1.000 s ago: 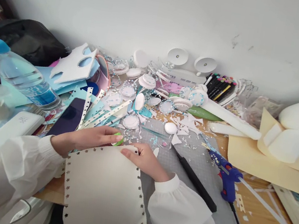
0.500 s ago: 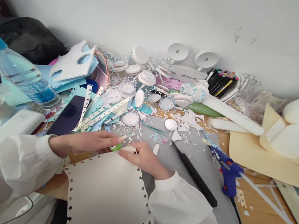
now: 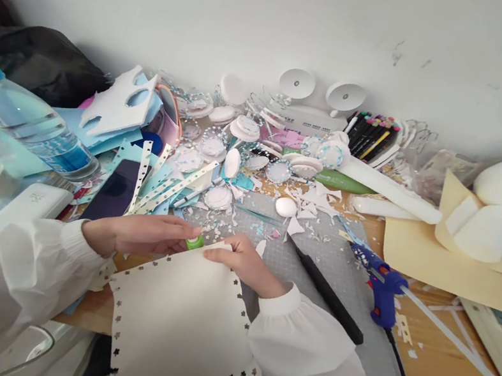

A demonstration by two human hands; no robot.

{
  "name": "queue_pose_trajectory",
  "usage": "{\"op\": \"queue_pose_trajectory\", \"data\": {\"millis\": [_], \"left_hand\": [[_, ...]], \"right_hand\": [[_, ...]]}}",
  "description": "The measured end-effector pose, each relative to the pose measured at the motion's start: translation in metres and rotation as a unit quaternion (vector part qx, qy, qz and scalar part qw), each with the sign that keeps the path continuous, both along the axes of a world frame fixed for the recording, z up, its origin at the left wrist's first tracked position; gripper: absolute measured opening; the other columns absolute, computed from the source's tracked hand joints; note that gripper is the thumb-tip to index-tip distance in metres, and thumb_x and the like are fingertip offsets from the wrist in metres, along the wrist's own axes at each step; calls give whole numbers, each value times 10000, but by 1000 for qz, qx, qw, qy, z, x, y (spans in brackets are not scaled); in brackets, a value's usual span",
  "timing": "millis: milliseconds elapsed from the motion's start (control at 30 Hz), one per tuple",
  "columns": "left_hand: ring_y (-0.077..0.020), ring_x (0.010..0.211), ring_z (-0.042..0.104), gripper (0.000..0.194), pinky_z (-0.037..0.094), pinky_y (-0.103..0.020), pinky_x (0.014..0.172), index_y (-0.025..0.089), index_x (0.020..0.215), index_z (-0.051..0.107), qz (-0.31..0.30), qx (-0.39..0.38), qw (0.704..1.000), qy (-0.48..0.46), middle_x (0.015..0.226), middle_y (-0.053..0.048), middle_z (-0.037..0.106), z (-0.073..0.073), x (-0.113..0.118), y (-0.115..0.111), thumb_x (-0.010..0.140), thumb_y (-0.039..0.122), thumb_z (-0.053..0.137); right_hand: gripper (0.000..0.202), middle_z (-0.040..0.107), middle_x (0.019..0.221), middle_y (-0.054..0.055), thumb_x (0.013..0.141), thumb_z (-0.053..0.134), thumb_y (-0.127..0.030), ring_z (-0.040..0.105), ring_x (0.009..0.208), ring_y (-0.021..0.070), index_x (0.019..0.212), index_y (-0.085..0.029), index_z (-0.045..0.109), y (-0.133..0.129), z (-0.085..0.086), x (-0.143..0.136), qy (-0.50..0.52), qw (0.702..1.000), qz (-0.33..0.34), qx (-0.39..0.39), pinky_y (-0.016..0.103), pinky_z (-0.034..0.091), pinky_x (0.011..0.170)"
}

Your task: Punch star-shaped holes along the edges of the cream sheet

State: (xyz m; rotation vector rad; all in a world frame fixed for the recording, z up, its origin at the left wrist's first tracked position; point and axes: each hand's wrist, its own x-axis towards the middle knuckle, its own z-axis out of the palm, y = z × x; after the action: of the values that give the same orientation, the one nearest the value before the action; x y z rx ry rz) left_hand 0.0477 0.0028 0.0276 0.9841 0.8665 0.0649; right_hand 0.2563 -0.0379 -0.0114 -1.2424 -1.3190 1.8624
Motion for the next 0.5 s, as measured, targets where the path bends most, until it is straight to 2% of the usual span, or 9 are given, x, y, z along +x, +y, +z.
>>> {"op": "queue_pose_trajectory", "data": {"millis": [167, 300, 500], "left_hand": [[-168, 808, 604, 450, 425, -263, 772, 162, 841, 678, -5, 56, 997, 47, 887, -50, 704, -3, 1, 2, 725, 597, 679], [-193, 840, 614, 485, 439, -279, 794, 161, 838, 691, -34, 110, 991, 62, 898, -62, 705, -2, 4, 4, 755, 633, 618], [-184, 806, 598, 515, 437, -276, 789, 161, 817, 681, -23, 121, 991, 55, 888, -51, 683, 0, 7, 3, 764, 663, 582]], "right_hand": [[291, 552, 527, -28, 661, 743, -394, 451, 464, 75, 594, -129, 643, 0, -2, 2, 21, 999, -18, -22, 218, 296, 469], [283, 540, 504, -36, 651, 757, -383, 439, 450, 71, 603, -126, 647, -1, -4, 3, 32, 998, -25, -50, 218, 269, 457], [242, 573, 514, -30, 614, 772, -343, 462, 436, 76, 597, -135, 650, 0, -6, 2, 70, 992, -51, -88, 220, 284, 449]]}}
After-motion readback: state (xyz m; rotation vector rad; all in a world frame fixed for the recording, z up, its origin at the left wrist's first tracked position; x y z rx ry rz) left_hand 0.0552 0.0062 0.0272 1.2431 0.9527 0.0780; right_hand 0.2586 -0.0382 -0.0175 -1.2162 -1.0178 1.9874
